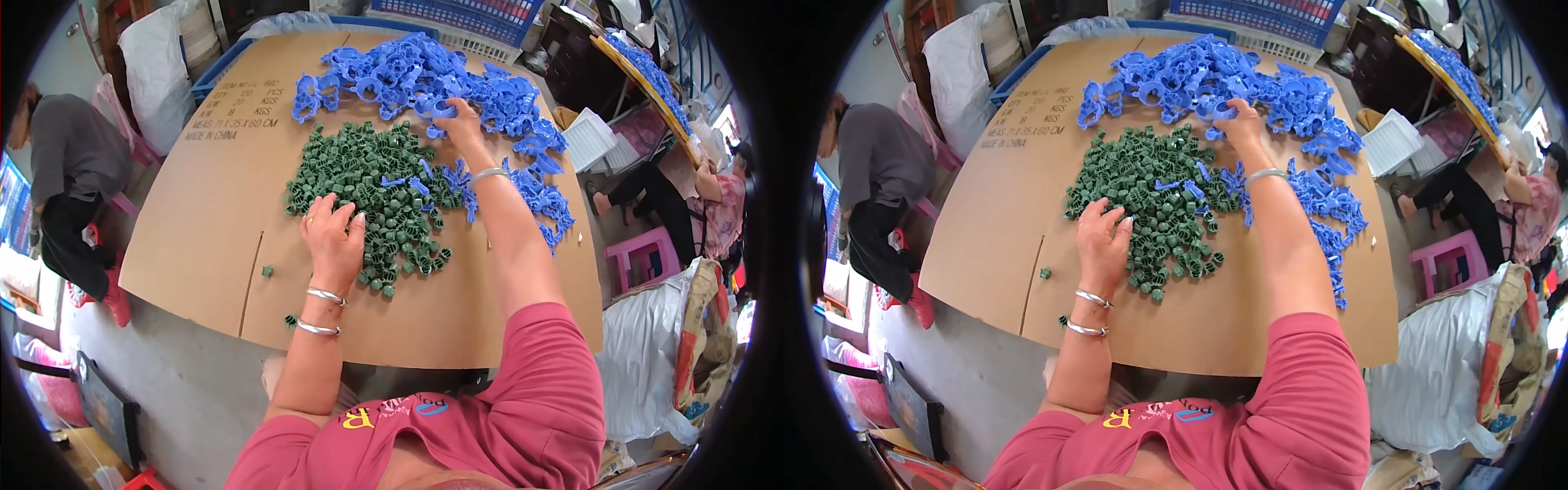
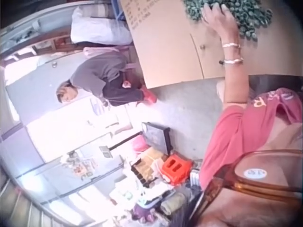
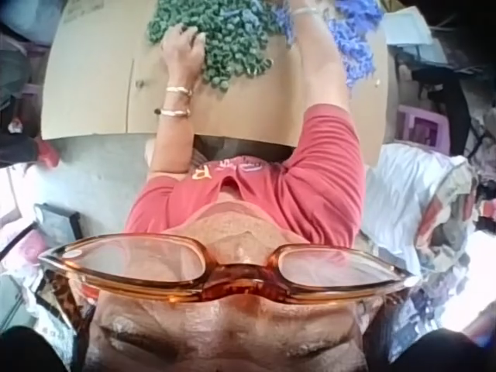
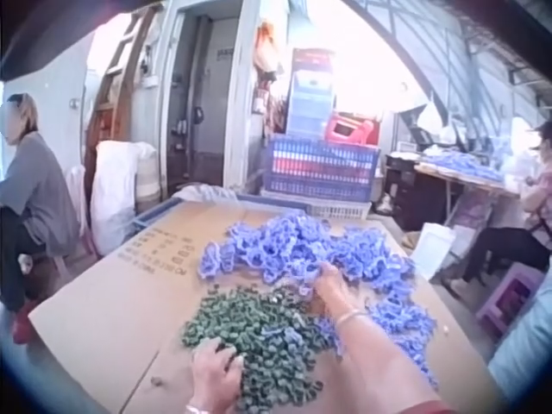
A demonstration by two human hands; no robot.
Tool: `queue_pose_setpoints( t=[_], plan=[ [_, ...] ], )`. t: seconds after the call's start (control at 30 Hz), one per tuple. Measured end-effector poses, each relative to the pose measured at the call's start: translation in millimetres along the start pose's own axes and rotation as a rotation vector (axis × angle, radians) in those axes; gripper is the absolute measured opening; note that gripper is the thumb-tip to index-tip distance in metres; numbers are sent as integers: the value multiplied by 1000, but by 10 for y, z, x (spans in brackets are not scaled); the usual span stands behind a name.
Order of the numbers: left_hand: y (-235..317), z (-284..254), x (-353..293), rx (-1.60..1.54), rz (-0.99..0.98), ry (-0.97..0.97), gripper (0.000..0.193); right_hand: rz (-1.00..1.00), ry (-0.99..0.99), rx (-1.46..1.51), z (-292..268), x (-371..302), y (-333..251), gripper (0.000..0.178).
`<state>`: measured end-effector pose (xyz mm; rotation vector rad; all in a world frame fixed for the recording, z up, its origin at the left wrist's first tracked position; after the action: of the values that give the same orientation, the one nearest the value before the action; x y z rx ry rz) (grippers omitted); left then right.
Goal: Sorting green and blue plastic toy components on a cardboard sheet in a workshop.
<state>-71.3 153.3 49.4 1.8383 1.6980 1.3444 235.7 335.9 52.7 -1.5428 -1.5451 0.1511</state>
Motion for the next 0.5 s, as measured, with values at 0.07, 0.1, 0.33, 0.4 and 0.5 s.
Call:
queue_pose_setpoints(
  t=[0.07, 0.1, 0.33, 0.4, 0.5],
  plan=[
    [-43, 12, 13, 3, -10, 1, 21, 125, 32, 373, -188, -208, -289, 45],
    [-29, 42, 21, -4, -11, 1, 21, 67, 82, 491, -357, -268, -327, 45],
    [-114, 24, 66, 10, 41, 76, 20, -122, 241, 510, -1972, -1186, -823, 46],
    [-123, 32, 49, 12, 17, 73, 20, -132, 388, 423, -2631, -1645, -994, 47],
    [-205, -25, 41, 59, 28, 88, 21, -192, 558, 210, -3713, -2225, -993, 45]
  ],
)
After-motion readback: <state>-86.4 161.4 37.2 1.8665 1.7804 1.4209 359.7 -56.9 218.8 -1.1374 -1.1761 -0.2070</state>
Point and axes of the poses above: each hand's wrist, its own x-axis towards the middle knuckle, its own z-axis out of the palm, y = z × x, the point moved 5 cm from there along x, towards the middle knuckle, and after that the axes turned 11 degrees about -z, right-handed, at the moved point
